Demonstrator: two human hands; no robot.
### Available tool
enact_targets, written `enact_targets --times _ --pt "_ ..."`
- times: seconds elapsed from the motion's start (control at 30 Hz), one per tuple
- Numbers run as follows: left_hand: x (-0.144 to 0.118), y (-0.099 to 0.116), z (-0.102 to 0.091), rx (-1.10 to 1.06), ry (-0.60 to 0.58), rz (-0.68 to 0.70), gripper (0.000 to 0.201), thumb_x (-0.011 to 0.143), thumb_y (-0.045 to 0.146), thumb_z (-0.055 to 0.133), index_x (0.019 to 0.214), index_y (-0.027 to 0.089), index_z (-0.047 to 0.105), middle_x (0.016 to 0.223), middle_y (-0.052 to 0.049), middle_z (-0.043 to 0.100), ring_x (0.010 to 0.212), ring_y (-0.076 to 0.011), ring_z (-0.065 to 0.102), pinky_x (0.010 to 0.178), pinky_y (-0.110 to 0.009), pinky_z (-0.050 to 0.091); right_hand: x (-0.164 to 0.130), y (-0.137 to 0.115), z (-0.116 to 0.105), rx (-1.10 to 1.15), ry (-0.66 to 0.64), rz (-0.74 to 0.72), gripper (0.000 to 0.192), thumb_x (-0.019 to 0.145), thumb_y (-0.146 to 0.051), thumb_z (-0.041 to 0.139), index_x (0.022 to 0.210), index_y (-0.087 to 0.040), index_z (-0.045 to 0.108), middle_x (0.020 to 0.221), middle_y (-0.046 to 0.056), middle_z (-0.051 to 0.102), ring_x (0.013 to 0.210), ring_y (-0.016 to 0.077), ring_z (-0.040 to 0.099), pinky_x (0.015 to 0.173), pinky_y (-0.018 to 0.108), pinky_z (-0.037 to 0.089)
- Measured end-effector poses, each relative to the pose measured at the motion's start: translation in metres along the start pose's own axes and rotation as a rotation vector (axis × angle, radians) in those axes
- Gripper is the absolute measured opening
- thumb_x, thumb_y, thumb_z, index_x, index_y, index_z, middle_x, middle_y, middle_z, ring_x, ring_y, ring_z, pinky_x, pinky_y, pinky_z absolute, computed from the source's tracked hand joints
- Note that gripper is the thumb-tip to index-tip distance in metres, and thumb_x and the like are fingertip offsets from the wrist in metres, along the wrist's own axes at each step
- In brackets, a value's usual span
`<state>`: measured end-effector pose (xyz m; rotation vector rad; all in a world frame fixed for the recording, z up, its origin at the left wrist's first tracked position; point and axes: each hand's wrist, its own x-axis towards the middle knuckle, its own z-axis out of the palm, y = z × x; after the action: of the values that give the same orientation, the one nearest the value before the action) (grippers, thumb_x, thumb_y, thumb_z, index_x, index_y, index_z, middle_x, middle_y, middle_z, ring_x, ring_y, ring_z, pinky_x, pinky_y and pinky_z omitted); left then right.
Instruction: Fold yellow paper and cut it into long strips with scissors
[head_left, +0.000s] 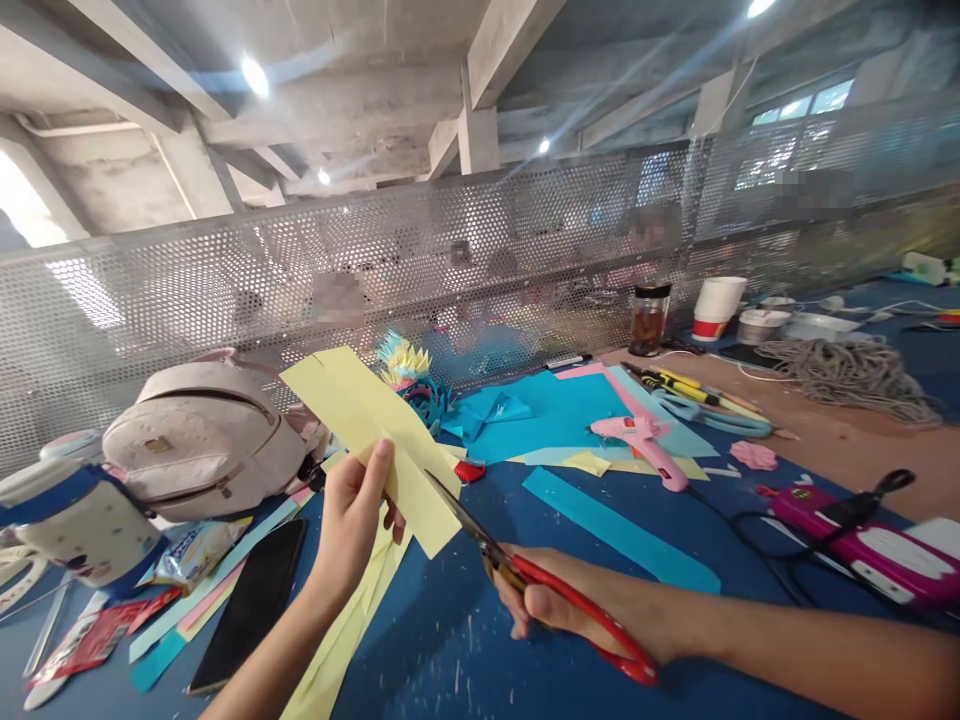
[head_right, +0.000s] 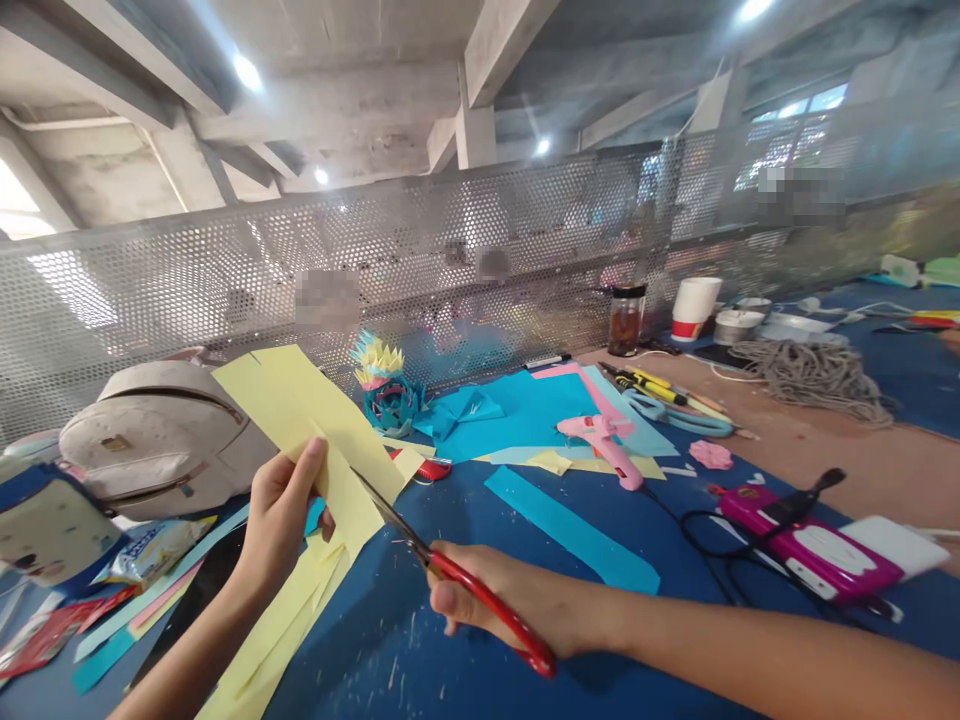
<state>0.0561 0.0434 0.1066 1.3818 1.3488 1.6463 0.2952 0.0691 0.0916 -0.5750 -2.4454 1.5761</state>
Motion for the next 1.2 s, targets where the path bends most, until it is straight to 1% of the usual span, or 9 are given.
enact_targets --times 0.13,0.27,0.47,0.7,0.93,1.0,1.07,1.13,1.2 --pt "0.001 -0.007 -0.021 0.046 0.085 0.090 0.048 0.091 0.053 0.057 0.057 0.020 0.051 0.043 0.003 0.052 0.034 -0.0098 0.046 0.034 -0.019 0.038 -0.017 0.009 -0.014 -0.184 0.022 0.167 0.051 0.089 -0.071 0.043 0.084 -0.020 0.047 0.087 0.004 0.052 0.078 0.0191 0.054 0.073 0.032 0.047" --pt "0.001 -0.006 -0.037 0.124 0.097 0.128 0.044 0.083 0.055 0.066 0.062 0.017 0.058 0.055 0.000 0.061 0.049 -0.0110 0.053 0.043 -0.018 0.041 -0.029 0.027 -0.030 -0.596 0.199 0.309 0.038 0.075 -0.054 0.071 0.092 -0.022 0.059 0.095 0.005 0.057 0.089 0.0266 0.057 0.078 0.036 0.045" --pt "-0.001 0.011 -0.037 -0.032 -0.333 -0.075 0.036 0.081 0.046 0.073 0.099 0.019 0.057 0.079 -0.003 0.073 0.063 -0.0169 0.068 0.056 -0.024 0.053 -0.035 0.040 -0.045 -0.741 0.203 0.363 0.029 0.074 -0.030 0.066 0.101 -0.021 0.062 0.110 0.010 0.059 0.105 0.0313 0.058 0.081 0.037 0.045" --pt "0.005 0.021 -0.035 0.006 -0.740 -0.335 0.032 0.084 0.045 0.071 0.096 0.020 0.053 0.058 0.005 0.063 0.044 -0.0077 0.055 0.041 -0.013 0.036 -0.032 0.028 -0.062 -0.762 0.093 0.389 0.027 0.077 -0.032 0.066 0.101 -0.021 0.071 0.101 0.009 0.071 0.092 0.0310 0.066 0.067 0.032 0.042" --pt "0.013 0.013 -0.017 0.070 -0.986 -0.459 0.037 0.082 0.049 0.072 0.097 0.017 0.063 0.063 0.001 0.068 0.042 -0.0076 0.054 0.040 -0.016 0.037 -0.009 -0.030 -0.072 -0.703 0.513 0.053 0.030 0.096 -0.040 0.046 0.102 -0.023 0.069 0.106 0.006 0.072 0.093 0.0229 0.064 0.075 0.032 0.043" --pt "0.012 0.015 -0.005 0.052 -1.047 -0.472 0.038 0.080 0.050 0.074 0.096 0.016 0.064 0.062 0.001 0.067 0.039 -0.0067 0.051 0.040 -0.016 0.035 0.005 -0.036 -0.064 -0.565 0.350 0.009 0.032 0.094 -0.048 0.051 0.107 -0.023 0.068 0.109 0.006 0.071 0.092 0.0214 0.064 0.073 0.031 0.044" --pt "0.009 0.017 0.004 0.026 -1.062 -0.493 0.040 0.078 0.050 0.076 0.097 0.016 0.066 0.064 0.000 0.067 0.040 -0.0066 0.051 0.041 -0.017 0.035 0.019 -0.031 -0.057 -0.441 0.044 0.054 0.042 0.086 -0.056 0.061 0.103 -0.019 0.069 0.105 0.008 0.071 0.091 0.0213 0.064 0.071 0.028 0.046" --pt "0.007 0.016 0.006 -0.009 -0.970 -0.508 0.043 0.077 0.049 0.078 0.102 0.017 0.067 0.069 0.000 0.069 0.045 -0.0081 0.056 0.044 -0.017 0.038 0.030 -0.016 -0.051 -0.229 -0.156 0.153 0.050 0.076 -0.061 0.070 0.094 -0.014 0.069 0.091 0.007 0.071 0.078 0.0192 0.065 0.061 0.025 0.046" --pt "0.004 0.009 0.001 -0.098 -0.792 -0.528 0.045 0.079 0.052 0.075 0.109 0.019 0.067 0.078 -0.002 0.072 0.053 -0.0110 0.061 0.049 -0.019 0.043 0.036 0.001 -0.046 0.027 -0.187 0.166 0.053 0.069 -0.058 0.078 0.095 -0.013 0.068 0.086 0.006 0.071 0.070 0.0170 0.065 0.057 0.024 0.048"
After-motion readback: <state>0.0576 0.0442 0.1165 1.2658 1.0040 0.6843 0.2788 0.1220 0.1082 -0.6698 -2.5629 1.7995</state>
